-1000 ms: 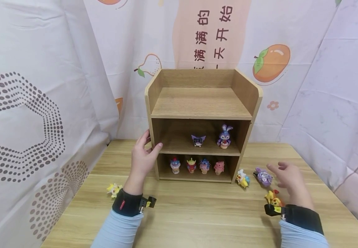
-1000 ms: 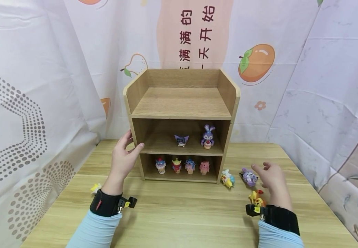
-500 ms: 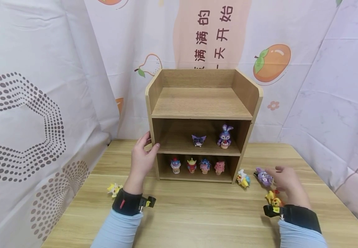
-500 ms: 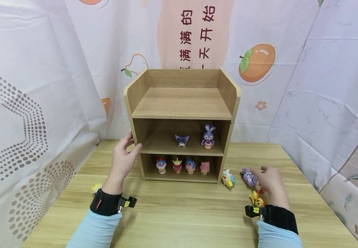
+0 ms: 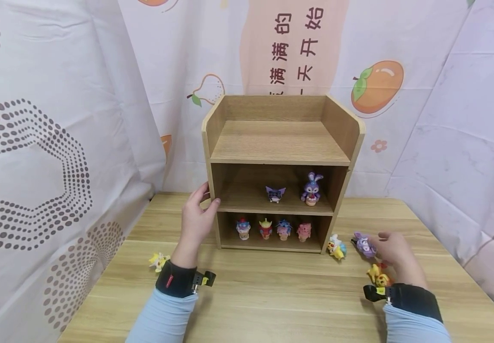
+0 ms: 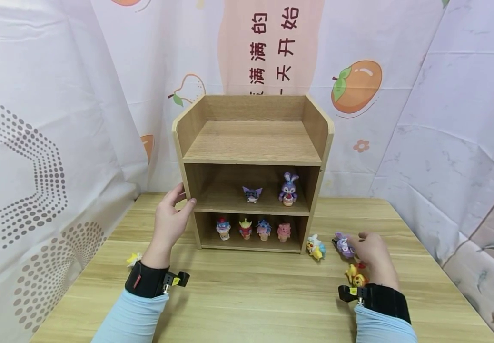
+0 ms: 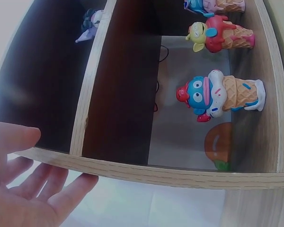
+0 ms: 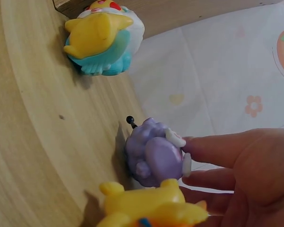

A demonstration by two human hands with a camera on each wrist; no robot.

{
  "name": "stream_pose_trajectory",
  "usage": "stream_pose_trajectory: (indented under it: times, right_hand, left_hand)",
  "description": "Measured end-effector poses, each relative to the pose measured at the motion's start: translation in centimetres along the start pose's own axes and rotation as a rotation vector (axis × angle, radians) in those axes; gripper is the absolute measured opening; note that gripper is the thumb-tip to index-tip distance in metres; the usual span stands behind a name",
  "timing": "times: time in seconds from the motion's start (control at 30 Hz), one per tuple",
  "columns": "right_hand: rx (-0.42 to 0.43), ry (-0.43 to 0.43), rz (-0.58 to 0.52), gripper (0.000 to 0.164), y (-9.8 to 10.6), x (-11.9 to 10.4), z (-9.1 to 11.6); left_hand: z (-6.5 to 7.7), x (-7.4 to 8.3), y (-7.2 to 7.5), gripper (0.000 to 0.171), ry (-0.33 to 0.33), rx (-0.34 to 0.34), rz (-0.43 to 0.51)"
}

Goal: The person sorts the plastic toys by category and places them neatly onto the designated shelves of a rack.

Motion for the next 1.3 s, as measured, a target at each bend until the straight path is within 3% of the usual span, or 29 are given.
stream_pose_trajectory:
  times: [0.23, 0.6, 1.0, 1.3]
  right_hand:
    - [-0.001, 0.022, 0.004, 0.072, -0.3, -0.4, 0.0]
    - [-0.007, -0.031, -0.040, 0.083, -0.5, 0.1, 0.0]
    - [-0.051, -0.048, -0.049, 0.084, -0.8, 0.4, -0.3]
    - [-0.075, -0.064, -0.121, 0.083, -1.4, 0.7, -0.1]
  left_hand:
    - [0.0, 0.1, 0.0, 0.049, 0.002, 0.001, 0.005]
    - [0.0, 0.2, 0.0, 0.049, 0.003, -0.001, -0.003]
    - [0.0, -0.2, -0.1, 0.048, 0.033, -0.013, 0.014]
    - [0.0, -0.2, -0.1, 0.048, 0.034, -0.021, 0.027]
Point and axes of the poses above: each hand's wrist, its own z-axis away from the middle knuckle, its own y-axis out of the back of the hand, x = y × z, the point moved 6 cm from there along -z, towards the middle knuckle, and after that the axes turned 9 degrees about y, right-handed, at the moved point
